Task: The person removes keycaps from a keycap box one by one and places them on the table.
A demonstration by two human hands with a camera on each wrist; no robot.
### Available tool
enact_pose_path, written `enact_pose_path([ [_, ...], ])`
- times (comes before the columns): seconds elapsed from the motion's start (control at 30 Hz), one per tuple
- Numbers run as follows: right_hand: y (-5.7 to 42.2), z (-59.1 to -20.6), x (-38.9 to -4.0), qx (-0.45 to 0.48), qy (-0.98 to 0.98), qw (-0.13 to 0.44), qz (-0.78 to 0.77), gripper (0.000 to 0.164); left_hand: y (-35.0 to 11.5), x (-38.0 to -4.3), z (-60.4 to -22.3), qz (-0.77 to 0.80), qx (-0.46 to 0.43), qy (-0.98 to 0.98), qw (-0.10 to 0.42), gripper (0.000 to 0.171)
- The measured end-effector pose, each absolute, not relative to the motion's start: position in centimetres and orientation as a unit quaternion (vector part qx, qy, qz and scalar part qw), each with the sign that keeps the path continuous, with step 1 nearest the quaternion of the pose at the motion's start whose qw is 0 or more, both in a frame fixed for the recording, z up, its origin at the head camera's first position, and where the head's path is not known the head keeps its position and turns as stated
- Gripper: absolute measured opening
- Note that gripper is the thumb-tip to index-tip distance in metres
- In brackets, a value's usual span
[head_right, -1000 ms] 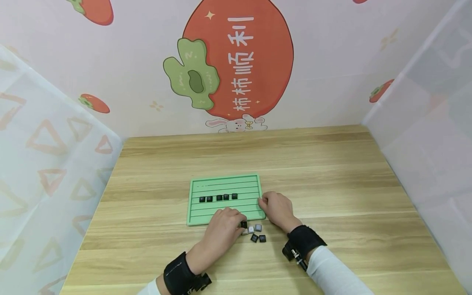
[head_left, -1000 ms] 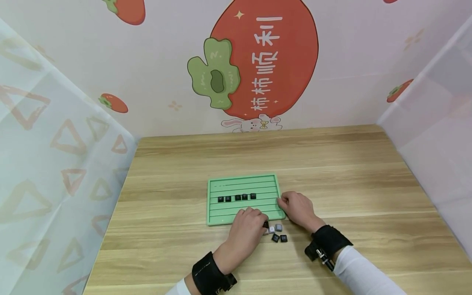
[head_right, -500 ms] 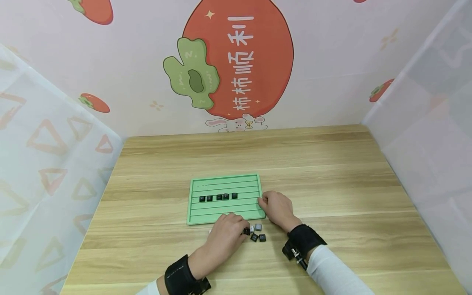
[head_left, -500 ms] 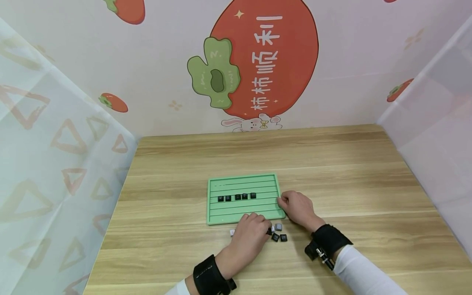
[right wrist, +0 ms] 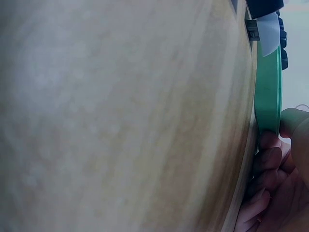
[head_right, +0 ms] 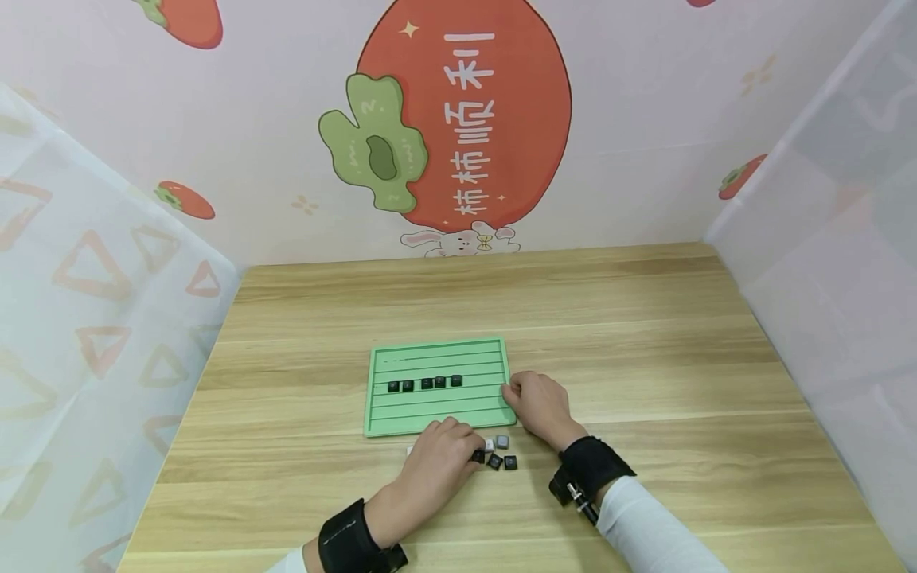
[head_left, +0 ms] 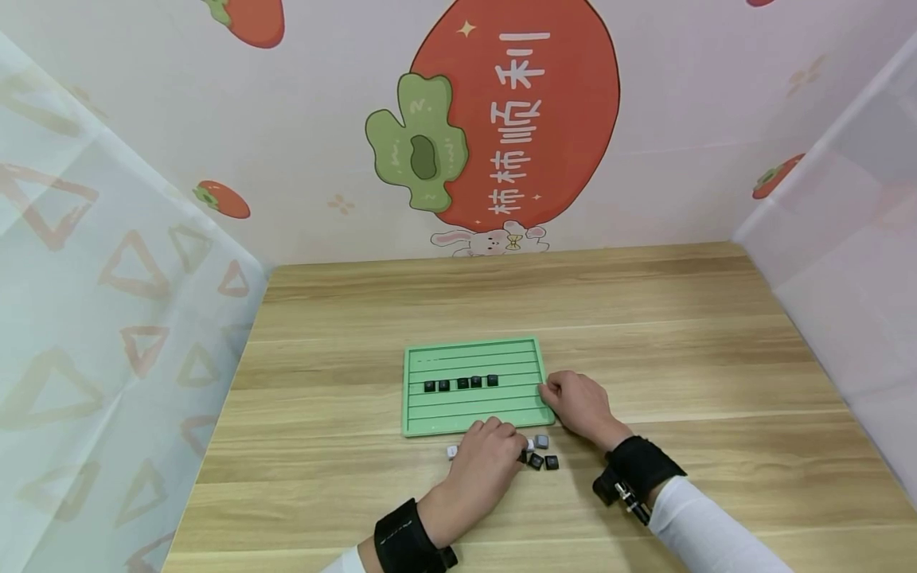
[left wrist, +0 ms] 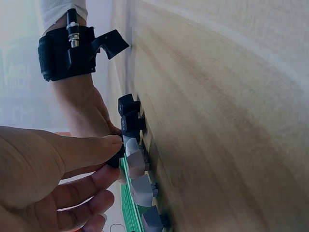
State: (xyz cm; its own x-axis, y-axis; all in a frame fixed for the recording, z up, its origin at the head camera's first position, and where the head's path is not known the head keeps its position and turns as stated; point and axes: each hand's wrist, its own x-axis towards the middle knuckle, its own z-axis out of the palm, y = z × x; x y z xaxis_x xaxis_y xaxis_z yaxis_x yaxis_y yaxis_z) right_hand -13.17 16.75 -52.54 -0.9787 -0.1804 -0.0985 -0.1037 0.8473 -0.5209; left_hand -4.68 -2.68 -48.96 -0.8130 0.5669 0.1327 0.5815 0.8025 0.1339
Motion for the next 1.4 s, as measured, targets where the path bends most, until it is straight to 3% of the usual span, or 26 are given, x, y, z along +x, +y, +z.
enact_pose_path([
  [1.0,16.8,-52.7,-13.2,-0.071,0.958,0.069,-0.269,0.047,-2.3,-3.8,-50.1,-0.046,-0.326,-0.941,0.076,0.020],
  [1.4,16.7,-52.5,-13.0,-0.074,0.958,0.066,-0.269,0.047,-2.2,-3.7,-50.2,-0.038,-0.325,-0.941,0.080,0.007],
])
